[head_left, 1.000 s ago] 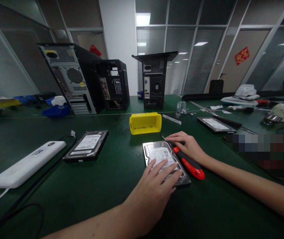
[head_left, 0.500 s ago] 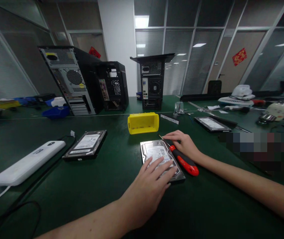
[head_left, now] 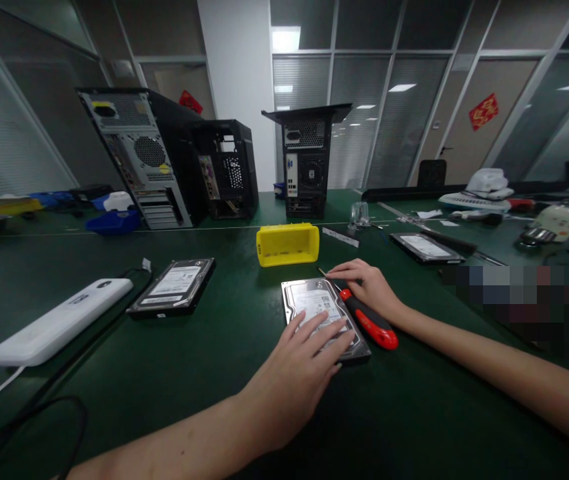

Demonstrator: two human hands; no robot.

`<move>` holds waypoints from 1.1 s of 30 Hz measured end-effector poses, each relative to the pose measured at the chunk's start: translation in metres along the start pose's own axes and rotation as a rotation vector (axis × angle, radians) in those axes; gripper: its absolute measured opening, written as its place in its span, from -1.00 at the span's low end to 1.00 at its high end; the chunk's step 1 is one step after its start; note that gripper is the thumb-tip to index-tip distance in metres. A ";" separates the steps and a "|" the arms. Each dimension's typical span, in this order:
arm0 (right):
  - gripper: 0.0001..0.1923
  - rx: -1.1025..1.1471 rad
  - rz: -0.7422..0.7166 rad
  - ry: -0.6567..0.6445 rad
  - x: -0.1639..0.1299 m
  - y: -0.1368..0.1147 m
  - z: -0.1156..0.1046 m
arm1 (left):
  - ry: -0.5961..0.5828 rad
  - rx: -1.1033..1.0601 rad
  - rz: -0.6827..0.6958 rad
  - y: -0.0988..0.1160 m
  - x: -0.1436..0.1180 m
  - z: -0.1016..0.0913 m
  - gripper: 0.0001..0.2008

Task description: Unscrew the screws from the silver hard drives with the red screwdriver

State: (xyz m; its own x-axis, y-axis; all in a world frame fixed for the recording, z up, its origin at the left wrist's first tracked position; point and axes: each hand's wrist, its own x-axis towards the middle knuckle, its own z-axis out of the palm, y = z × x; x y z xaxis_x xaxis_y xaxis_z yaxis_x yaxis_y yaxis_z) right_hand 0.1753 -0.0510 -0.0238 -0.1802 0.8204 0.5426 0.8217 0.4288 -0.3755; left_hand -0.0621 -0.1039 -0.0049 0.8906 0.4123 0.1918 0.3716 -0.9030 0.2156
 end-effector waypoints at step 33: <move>-0.59 -0.041 -0.007 0.003 -0.002 0.003 0.001 | -0.021 0.017 -0.006 -0.001 0.001 0.000 -0.52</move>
State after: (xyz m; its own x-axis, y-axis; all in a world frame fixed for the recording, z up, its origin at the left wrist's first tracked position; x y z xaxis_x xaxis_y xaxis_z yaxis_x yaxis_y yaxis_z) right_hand 0.1773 -0.0507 -0.0269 -0.1844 0.8162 0.5475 0.8417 0.4188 -0.3408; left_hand -0.0617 -0.1031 -0.0054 0.8937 0.4153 0.1698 0.3812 -0.9024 0.2007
